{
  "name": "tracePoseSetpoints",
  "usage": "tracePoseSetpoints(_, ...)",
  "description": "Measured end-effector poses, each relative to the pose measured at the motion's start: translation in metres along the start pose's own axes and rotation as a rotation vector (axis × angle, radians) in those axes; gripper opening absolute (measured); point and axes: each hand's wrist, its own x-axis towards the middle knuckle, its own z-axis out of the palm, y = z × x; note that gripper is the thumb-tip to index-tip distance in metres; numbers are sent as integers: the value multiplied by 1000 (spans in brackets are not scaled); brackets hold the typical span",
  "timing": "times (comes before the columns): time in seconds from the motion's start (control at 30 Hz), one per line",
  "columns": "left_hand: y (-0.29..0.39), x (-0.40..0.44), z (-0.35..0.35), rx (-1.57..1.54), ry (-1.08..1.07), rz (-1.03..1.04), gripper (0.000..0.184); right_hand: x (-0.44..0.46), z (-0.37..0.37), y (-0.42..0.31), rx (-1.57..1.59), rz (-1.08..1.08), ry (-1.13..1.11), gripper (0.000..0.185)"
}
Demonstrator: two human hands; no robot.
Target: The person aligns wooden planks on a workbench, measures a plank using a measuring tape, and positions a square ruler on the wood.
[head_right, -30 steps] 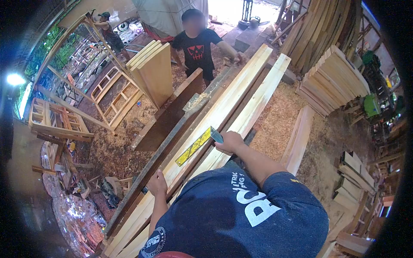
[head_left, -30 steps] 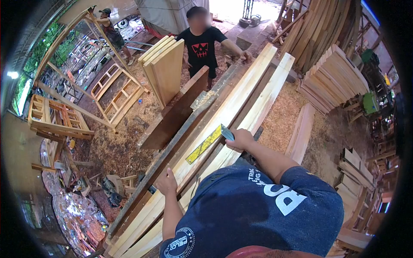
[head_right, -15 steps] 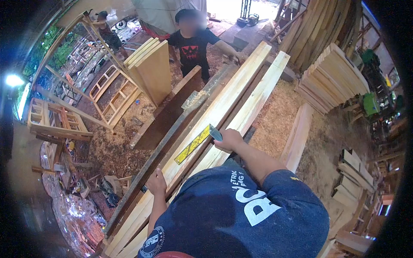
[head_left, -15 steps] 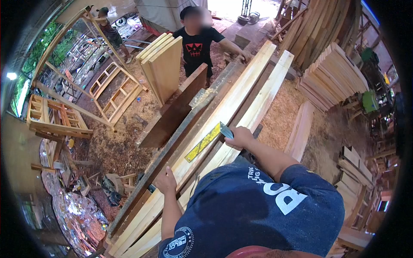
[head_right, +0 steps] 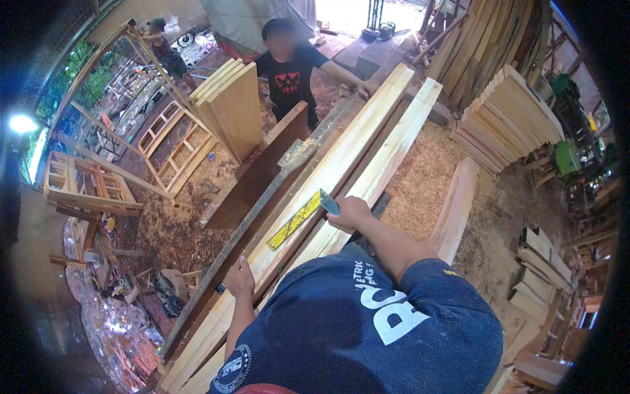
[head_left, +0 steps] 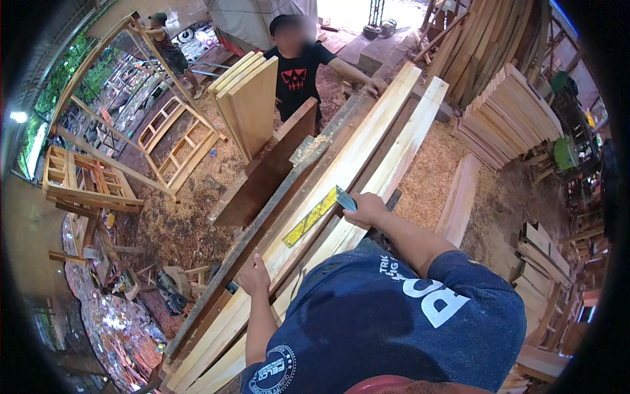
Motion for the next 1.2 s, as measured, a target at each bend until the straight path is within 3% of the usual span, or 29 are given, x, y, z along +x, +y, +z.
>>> tracePoseSetpoints(0.1,-4,2,4,-1,14,33,61,1,3,2,27,13,7,63)
tracePoseSetpoints(0.2,-6,1,5,-9,14,55,60,6,16,11,115,-40,80,54)
tracePoseSetpoints(0.3,-6,1,2,-3,-3,47,60,4,17,13,785,23,-58,38)
tracePoseSetpoints(0.4,-1,-1,-4,12,-35,38,62,-10,-3,4,1133,216,-219,31)
tracePoseSetpoints(0.53,-8,2,4,27,-52,34,63,-26,-12,20,1487,273,-257,39)
tracePoseSetpoints(0.63,-12,3,11,29,12,66,58,-33,-11,37,1458,324,36,37)
tracePoseSetpoints(0.67,-14,3,14,-3,16,54,55,-39,-11,45,1474,296,39,35)
tracePoseSetpoints(0.77,-14,4,16,-70,76,85,45,-60,-6,58,1655,481,150,32)
tracePoseSetpoints(0.87,-10,-12,16,-66,256,244,30,-86,6,55,1765,475,93,28)
tracePoseSetpoints(0.97,6,-42,26,-124,420,488,32,-112,18,40,1779,435,15,23)
tracePoseSetpoints(1.0,18,-57,23,-165,367,640,31,-120,27,36,1780,393,-28,22)
tracePoseSetpoints(1.03,31,-76,23,-336,121,496,32,-128,35,33,1779,356,-75,20)
tracePoseSetpoints(1.17,65,-129,63,-1051,-763,262,44,-174,21,7,1642,268,-292,24)
tracePoseSetpoints(1.2,78,-145,56,-1152,-853,181,47,-182,13,3,1582,239,-338,25)
